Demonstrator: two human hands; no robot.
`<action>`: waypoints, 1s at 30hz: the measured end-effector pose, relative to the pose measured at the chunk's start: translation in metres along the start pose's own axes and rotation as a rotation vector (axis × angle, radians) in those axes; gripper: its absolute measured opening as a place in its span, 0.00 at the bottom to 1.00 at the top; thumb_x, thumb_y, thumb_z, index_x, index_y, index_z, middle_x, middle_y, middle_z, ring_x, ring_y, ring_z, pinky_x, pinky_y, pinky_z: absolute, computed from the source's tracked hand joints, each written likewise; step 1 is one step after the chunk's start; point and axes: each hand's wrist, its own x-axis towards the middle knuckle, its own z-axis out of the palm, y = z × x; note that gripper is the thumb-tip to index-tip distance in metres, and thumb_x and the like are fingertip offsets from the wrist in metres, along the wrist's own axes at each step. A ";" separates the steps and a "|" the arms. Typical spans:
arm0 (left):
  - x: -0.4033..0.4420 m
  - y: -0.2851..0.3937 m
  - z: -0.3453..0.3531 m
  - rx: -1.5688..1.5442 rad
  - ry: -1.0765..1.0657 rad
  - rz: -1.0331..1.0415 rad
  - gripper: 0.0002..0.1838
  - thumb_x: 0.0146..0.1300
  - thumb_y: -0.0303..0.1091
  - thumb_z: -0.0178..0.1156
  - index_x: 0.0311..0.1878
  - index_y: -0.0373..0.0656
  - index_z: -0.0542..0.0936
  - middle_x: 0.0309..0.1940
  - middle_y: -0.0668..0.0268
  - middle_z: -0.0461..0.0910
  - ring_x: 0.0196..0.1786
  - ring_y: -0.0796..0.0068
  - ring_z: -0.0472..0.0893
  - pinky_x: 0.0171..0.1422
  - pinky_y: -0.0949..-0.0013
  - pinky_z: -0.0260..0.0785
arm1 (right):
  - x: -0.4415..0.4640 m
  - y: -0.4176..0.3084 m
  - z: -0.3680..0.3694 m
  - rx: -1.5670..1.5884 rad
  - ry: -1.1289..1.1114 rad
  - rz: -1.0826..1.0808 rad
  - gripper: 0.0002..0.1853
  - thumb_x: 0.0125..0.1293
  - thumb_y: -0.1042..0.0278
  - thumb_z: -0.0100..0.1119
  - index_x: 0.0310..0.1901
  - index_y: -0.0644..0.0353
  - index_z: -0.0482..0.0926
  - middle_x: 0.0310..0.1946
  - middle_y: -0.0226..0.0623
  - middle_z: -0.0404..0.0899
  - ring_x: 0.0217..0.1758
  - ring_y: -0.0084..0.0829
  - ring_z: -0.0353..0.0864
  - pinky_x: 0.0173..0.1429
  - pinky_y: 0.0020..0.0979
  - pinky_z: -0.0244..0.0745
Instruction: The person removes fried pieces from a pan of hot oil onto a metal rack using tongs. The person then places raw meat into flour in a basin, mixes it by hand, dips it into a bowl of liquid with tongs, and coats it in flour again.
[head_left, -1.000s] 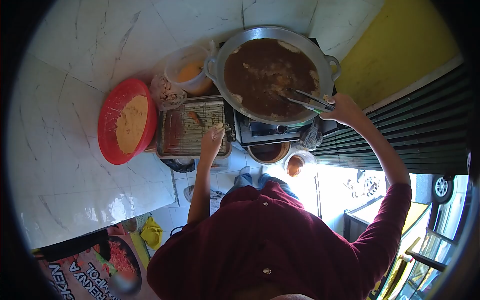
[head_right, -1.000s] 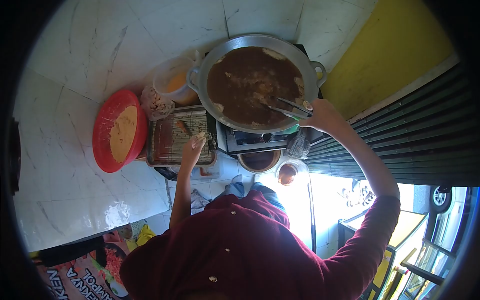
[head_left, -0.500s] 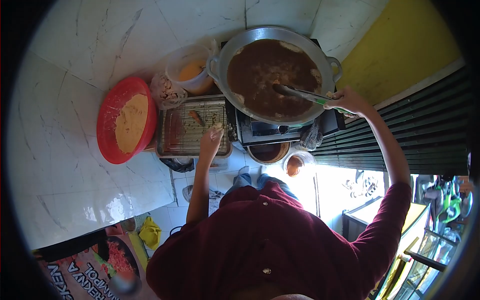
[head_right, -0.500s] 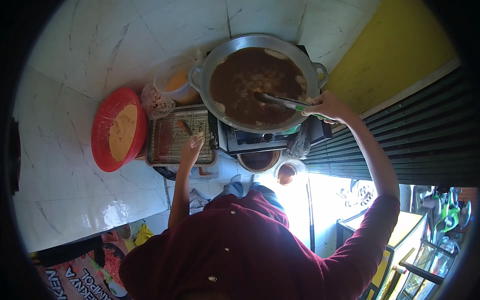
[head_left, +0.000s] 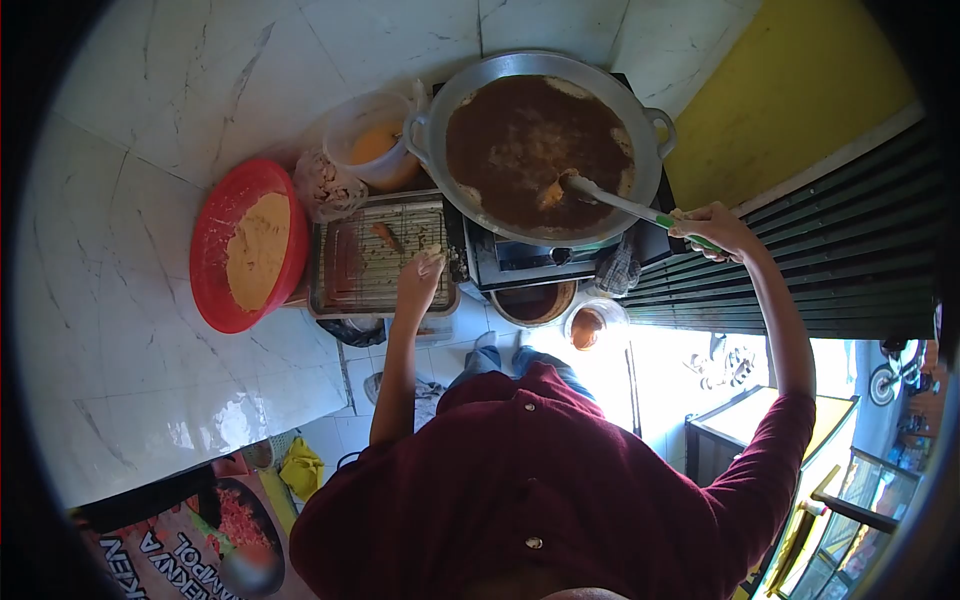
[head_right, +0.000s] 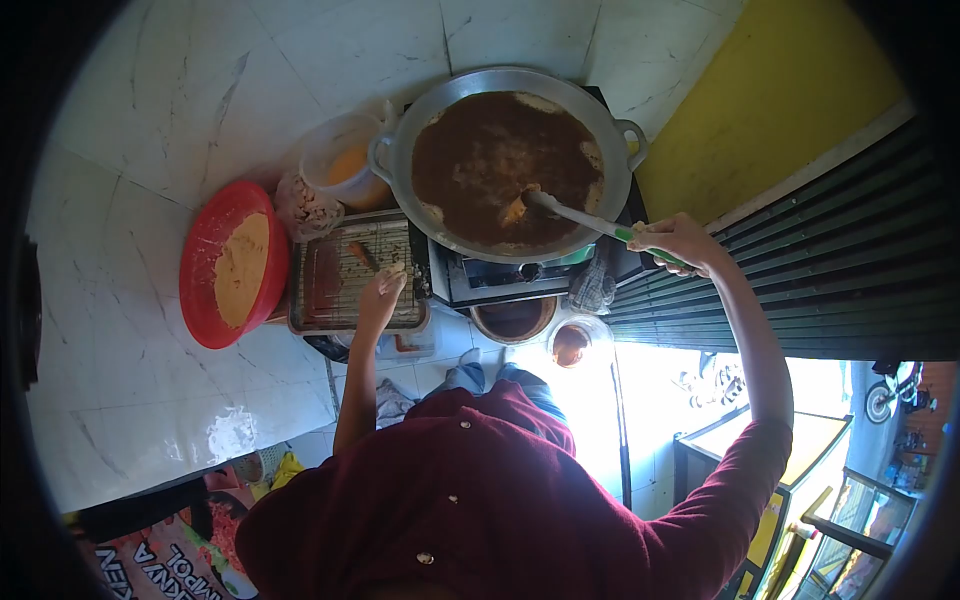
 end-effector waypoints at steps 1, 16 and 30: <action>0.001 -0.002 0.001 -0.027 0.002 -0.006 0.18 0.62 0.31 0.53 0.52 0.30 0.70 0.47 0.56 0.76 0.50 0.73 0.75 0.56 0.74 0.65 | -0.005 0.003 0.000 -0.030 -0.003 -0.039 0.17 0.54 0.56 0.63 0.36 0.63 0.82 0.09 0.27 0.68 0.09 0.15 0.63 0.12 0.19 0.55; 0.003 0.005 0.010 0.021 0.020 0.027 0.17 0.61 0.31 0.53 0.52 0.33 0.72 0.47 0.57 0.76 0.51 0.72 0.76 0.55 0.73 0.65 | -0.032 -0.017 0.000 -0.571 0.340 -0.099 0.25 0.40 0.56 0.69 0.35 0.71 0.80 0.16 0.41 0.75 0.15 0.29 0.72 0.23 0.28 0.68; 0.001 -0.001 0.006 0.025 0.029 0.023 0.17 0.62 0.33 0.53 0.51 0.34 0.72 0.45 0.59 0.77 0.49 0.73 0.76 0.54 0.74 0.65 | -0.002 -0.049 0.003 -0.814 0.224 -0.109 0.27 0.38 0.61 0.68 0.41 0.70 0.79 0.31 0.52 0.79 0.32 0.40 0.79 0.39 0.32 0.73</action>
